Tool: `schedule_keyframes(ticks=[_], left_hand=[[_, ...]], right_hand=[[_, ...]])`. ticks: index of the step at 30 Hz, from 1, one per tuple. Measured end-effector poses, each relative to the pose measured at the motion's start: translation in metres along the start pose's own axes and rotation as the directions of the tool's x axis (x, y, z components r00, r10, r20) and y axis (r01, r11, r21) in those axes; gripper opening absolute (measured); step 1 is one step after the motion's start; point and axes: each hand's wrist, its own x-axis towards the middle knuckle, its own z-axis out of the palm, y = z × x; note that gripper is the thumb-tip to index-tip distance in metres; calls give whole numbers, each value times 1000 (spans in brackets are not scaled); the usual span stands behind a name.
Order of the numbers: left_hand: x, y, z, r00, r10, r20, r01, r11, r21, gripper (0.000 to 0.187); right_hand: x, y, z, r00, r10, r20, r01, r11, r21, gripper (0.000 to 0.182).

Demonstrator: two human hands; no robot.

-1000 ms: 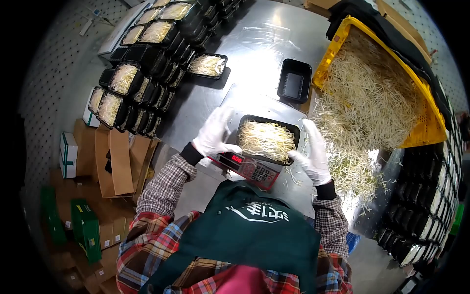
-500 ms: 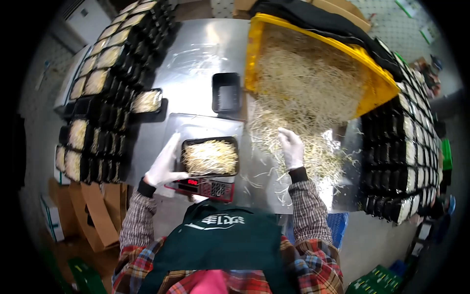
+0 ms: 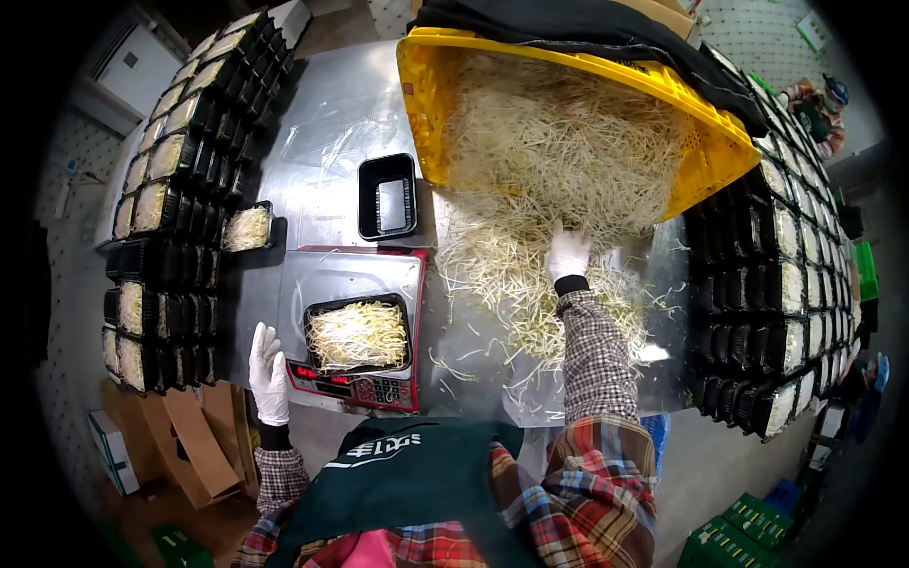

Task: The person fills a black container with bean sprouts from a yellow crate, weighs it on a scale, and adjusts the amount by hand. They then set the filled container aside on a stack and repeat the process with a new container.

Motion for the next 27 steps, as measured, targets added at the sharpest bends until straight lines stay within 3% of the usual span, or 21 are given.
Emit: schedule_keyframes(ticks=[4, 11, 12, 15, 16, 17, 20, 21, 24, 25, 27], left_hand=[[1, 3, 6, 1000, 3, 9, -3, 1000, 16, 62], [7, 6, 28, 992, 127, -29, -125, 991, 46, 55], [7, 10, 29, 991, 134, -24, -133, 990, 57, 55], [4, 13, 24, 990, 138, -30, -135, 989, 67, 56], [3, 13, 20, 991, 129, -38, -126, 990, 69, 56], [2, 12, 17, 992, 120, -46, -117, 991, 68, 56], [0, 3, 12, 992, 121, -46, -118, 991, 62, 55], [0, 0, 12, 992, 121, -42, -118, 992, 52, 54], [4, -3, 18, 986, 169, -12, -168, 985, 36, 50], [9, -1, 22, 982, 191, 4, -191, 981, 33, 50], [19, 2, 29, 964, 261, 46, -261, 965, -5, 47]], right_hand=[[14, 21, 3, 972, -96, 213, 42, 969, 242, 50], [-8, 15, 4, 974, -221, -59, 229, 946, 228, 46], [-7, 16, 13, 947, -261, -186, 294, 938, 183, 30], [9, 25, 42, 970, -201, -136, 232, 935, 268, 12], [4, 24, 21, 974, -123, -188, 184, 917, 354, 9], [2, 28, -9, 971, -176, -161, 219, 927, 305, 13], [8, 52, -33, 952, -275, -133, 304, 821, 484, 25], [3, 56, -53, 972, -235, -12, 187, 743, 643, 25], [4, 82, -67, 957, -287, 41, 237, 855, 461, 26], [-3, 83, -71, 964, -256, -67, 252, 812, 527, 26], [-14, 81, -95, 984, -131, 117, -10, 622, 783, 26]])
